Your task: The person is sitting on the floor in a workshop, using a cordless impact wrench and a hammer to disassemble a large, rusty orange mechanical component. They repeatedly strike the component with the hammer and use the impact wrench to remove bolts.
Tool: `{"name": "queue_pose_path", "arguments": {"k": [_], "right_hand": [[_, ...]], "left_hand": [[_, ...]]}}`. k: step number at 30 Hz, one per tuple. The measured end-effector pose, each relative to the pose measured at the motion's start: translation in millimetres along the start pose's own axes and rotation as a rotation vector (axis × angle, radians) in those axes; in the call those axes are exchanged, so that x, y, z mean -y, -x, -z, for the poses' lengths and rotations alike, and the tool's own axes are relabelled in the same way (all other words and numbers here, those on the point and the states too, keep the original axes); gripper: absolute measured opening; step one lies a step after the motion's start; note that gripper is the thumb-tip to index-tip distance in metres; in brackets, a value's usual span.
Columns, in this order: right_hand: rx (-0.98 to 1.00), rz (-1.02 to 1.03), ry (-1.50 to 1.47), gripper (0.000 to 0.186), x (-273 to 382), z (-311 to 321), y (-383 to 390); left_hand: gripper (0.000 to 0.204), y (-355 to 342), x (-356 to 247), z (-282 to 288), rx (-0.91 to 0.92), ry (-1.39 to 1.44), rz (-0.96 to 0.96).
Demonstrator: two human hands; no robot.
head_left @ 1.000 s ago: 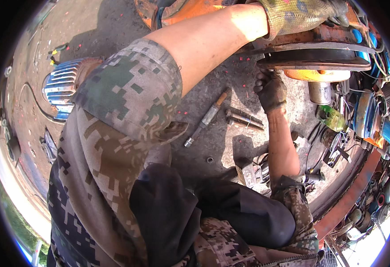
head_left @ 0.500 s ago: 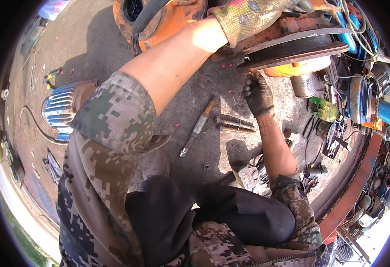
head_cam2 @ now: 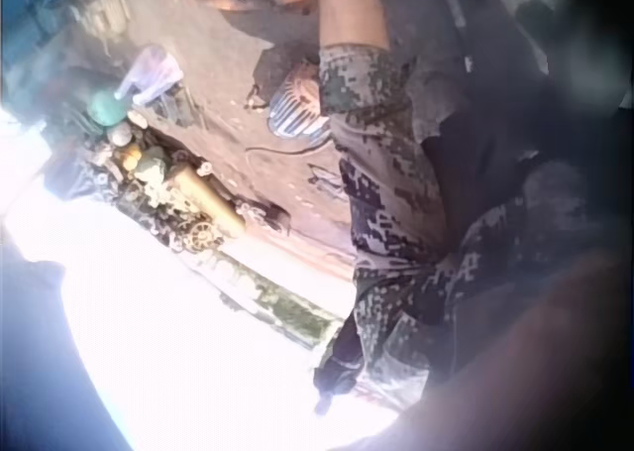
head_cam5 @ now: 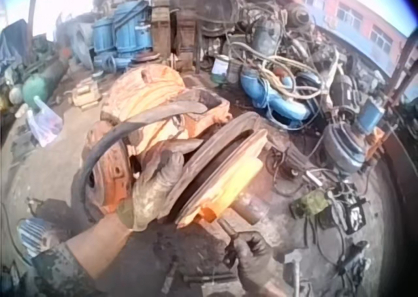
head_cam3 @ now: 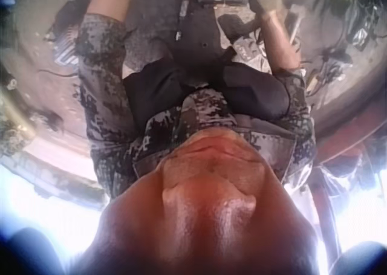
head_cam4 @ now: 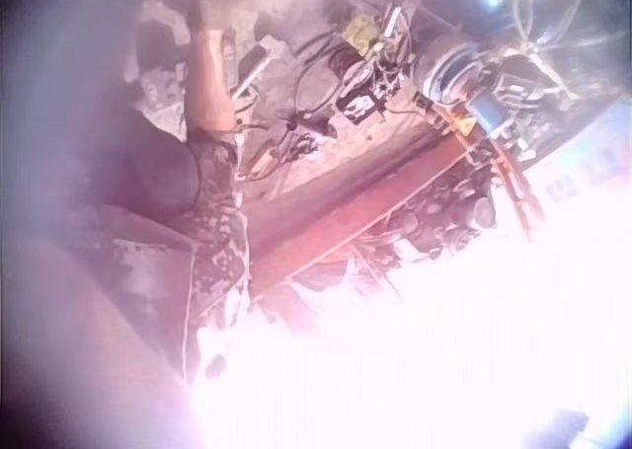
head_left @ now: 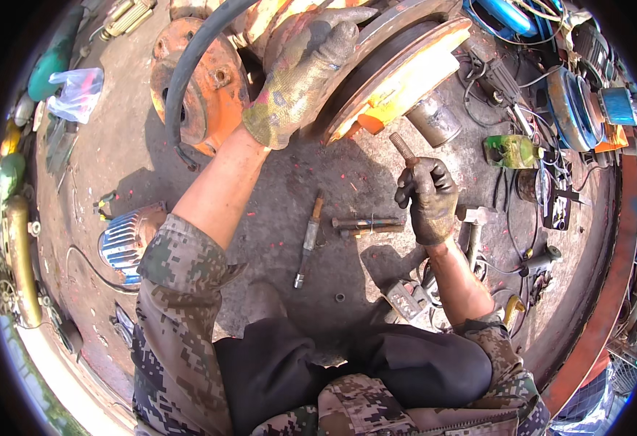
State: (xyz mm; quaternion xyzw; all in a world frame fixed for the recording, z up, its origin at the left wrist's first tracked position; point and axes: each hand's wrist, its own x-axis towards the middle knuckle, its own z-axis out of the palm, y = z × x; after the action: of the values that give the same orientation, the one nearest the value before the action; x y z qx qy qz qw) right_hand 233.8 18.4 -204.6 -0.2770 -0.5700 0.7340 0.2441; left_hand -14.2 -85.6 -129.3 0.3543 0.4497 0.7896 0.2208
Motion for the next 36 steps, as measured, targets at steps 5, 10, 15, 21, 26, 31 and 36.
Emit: {"name": "queue_pose_path", "arguments": {"k": [5, 10, 15, 21, 26, 31, 36], "right_hand": [[-0.076, 0.032, 0.046, 0.021, 32, -39, -26], [-0.080, 0.054, 0.050, 0.019, 41, -56, -24], [-0.066, 0.090, 0.101, 0.018, 35, -57, -22], [-0.154, 0.167, 0.405, 0.030, 47, -44, -30], [-0.090, 0.199, 0.504, 0.034, 59, -69, -45], [-0.061, 0.218, 0.536, 0.033, 67, -84, -59], [0.009, 0.105, 0.162, 0.025, 59, -81, -65]], "left_hand": [[0.058, -10, -2, 15, 0.098, -0.194, -0.040], [0.069, -11, -6, 16, 0.125, -0.376, -0.032], [0.064, -3, -9, 8, -0.002, -0.364, -0.074], [0.072, 3, -14, -21, -0.053, -0.323, -0.030], [0.057, 2, -13, 0, -0.083, -0.142, 0.027], [0.060, -4, -9, 9, 0.024, -0.271, -0.040], [0.063, -5, -6, 17, 0.054, -0.330, -0.061]]}}
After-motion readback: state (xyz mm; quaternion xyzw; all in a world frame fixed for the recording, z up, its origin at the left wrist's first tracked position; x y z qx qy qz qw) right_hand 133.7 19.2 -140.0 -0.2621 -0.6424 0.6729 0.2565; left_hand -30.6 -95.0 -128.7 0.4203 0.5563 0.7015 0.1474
